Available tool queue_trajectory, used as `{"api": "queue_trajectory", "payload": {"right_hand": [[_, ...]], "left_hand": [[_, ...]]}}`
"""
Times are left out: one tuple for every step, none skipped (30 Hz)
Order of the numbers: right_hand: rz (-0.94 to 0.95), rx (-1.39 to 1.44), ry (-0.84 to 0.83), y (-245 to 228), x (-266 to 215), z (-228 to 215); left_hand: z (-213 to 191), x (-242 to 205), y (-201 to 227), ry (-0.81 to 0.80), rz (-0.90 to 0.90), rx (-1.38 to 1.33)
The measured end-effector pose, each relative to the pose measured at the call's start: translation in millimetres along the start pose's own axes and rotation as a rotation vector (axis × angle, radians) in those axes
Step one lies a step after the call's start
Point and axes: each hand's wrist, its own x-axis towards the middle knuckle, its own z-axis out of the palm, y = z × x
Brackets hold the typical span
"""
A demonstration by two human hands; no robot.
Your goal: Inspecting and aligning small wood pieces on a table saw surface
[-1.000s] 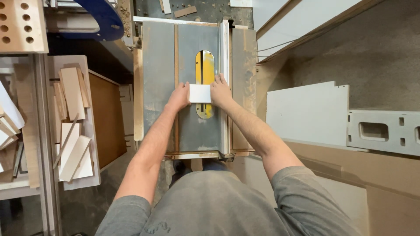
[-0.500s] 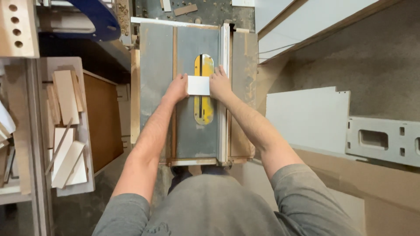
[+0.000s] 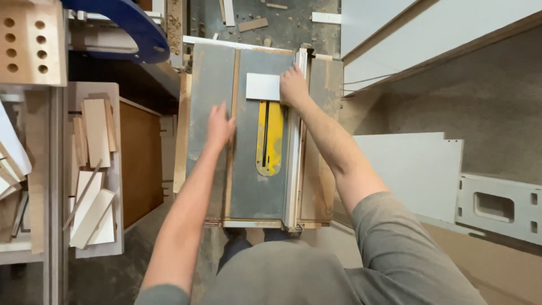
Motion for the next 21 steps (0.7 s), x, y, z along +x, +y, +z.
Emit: {"api": "queue_trajectory", "payload": {"right_hand": [[0.0,-0.002,0.006,2.7,0.9,-11.4],[0.007,0.012,0.062,3.5,-0.5,-23.3],[0.013,0.025,0.117,3.4,-2.6,-35.5],[0.018,0.025,0.117,-3.6,-19.0,-58.5],[0.074,0.126,0.134,-11.1,-36.3,-82.2],[0.129,0.224,0.158,-17.2,-50.5,-108.3],[0.132,0.222,0.165,-44.8,-83.2,-152.8],[0.246,0.567,-0.006,-71.8,-115.9,-198.5],[0.355,0.912,-0.182,-98.1,-151.8,-245.6],[0.366,0.914,-0.178,-132.4,-185.4,-250.9],[0.462,1.123,-0.278,-167.1,-218.7,-256.0],[0.554,1.33,-0.375,-200.2,-250.4,-261.2],[0.563,1.331,-0.365,-222.3,-271.9,-268.4],[0.678,1.455,-0.392,-244.0,-293.4,-275.0],[0.795,1.578,-0.416,-266.0,-314.1,-280.7],[0.804,1.579,-0.417,-272.1,-323.8,-266.3],[0.688,1.444,-0.499,-278.0,-333.5,-251.7],[0.569,1.308,-0.572,-283.1,-341.3,-237.3],[0.574,1.309,-0.571,-282.5,-351.2,-220.3],[0.374,1.015,-0.447,-279.7,-357.1,-202.4],[0.18,0.717,-0.322,-276.4,-362.4,-184.4]], "left_hand": [[2.7,-14.4,-20.2,0.005,0.004,0.001],[5.1,-31.3,-41.3,0.131,0.101,-0.012],[7.4,-49.2,-62.7,0.257,0.198,-0.024],[13.1,-70.9,-62.0,0.254,0.201,-0.024],[18.6,-93.9,-61.2,0.219,0.123,-0.053],[22.3,-114.2,-59.3,0.19,0.048,-0.082],[19.2,-141.0,-41.7,0.192,0.055,-0.081],[16.2,-167.4,-25.2,0.181,0.163,-0.139],[13.6,-194.3,-9.4,0.17,0.272,-0.196],[23.9,-221.6,-2.4,0.161,0.28,-0.194],[34.4,-249.4,4.2,0.187,0.352,-0.188],[45.7,-275.2,11.8,0.216,0.427,-0.184],[48.8,-290.1,-0.9,0.21,0.437,-0.183],[53.1,-304.8,-13.5,0.274,0.41,-0.186],[57.7,-318.7,-26.7,0.338,0.381,-0.189],[63.5,-323.0,-46.5,0.33,0.381,-0.191],[69.6,-327.0,-66.3,0.331,0.263,-0.27],[74.7,-328.8,-85.8,0.335,0.146,-0.347],[52.8,-327.8,-78.3,0.33,0.147,-0.347],[30.8,-321.7,-70.4,0.182,-0.01,-0.527],[8.7,-315.1,-62.2,0.029,-0.17,-0.701]]}}
